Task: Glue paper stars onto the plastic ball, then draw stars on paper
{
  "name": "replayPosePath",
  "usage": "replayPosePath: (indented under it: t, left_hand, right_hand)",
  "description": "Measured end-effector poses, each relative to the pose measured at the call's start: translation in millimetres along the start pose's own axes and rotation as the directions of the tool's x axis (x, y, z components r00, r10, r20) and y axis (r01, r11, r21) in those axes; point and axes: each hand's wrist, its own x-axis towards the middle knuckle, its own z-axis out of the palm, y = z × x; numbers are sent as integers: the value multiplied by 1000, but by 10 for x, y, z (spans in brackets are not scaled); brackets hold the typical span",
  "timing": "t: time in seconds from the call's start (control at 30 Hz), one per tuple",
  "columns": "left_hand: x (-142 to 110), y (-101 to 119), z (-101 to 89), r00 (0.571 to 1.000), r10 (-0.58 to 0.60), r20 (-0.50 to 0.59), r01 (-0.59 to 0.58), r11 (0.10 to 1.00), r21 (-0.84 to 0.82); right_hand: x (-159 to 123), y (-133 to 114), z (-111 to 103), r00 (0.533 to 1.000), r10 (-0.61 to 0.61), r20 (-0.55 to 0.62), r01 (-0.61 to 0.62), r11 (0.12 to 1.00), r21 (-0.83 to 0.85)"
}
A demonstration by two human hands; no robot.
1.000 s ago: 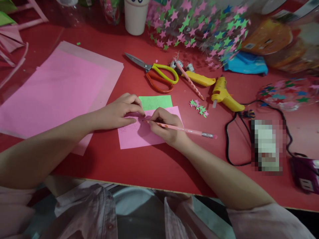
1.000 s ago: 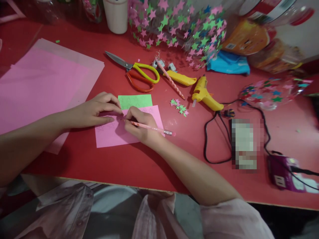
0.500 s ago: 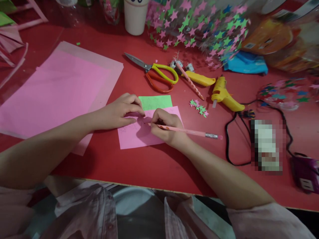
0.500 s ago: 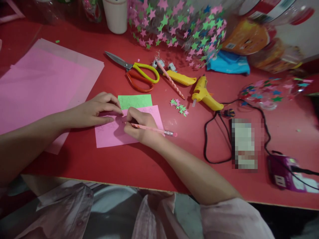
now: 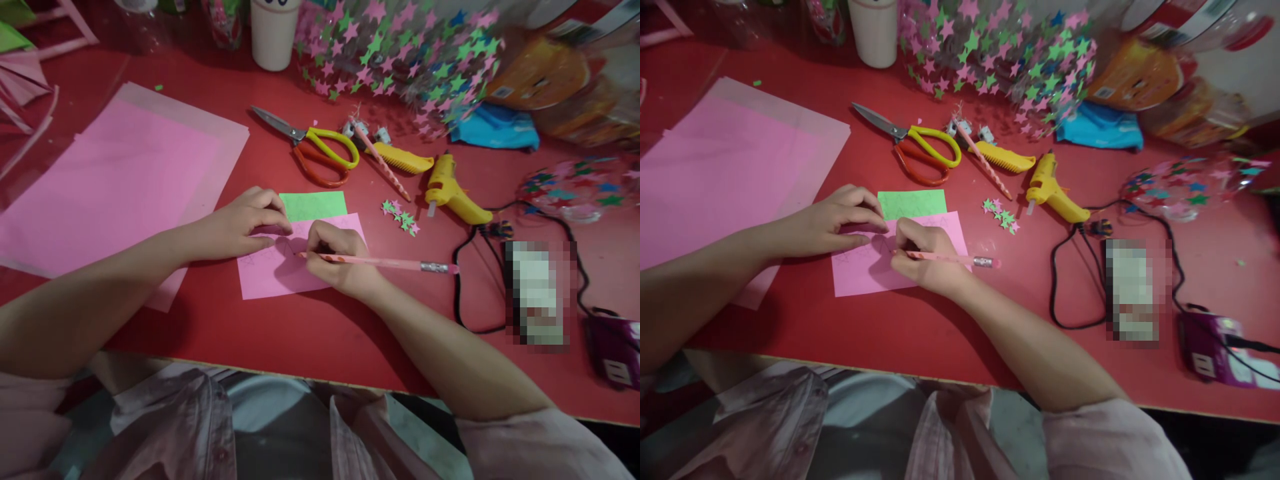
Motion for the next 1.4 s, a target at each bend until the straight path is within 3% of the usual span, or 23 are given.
replayPosePath:
  t: [0.9, 1.4]
  left_hand:
    - [4, -32, 7, 1000, 11, -10, -11, 1000, -3]
    - [-8, -9, -5, 1000, 5, 7, -5, 1000, 2]
  right_hand:
    - [-30, -98, 57, 999, 13, 45, -15, 999, 45]
    - [-49, -37, 95, 994, 43, -102, -45, 999, -18]
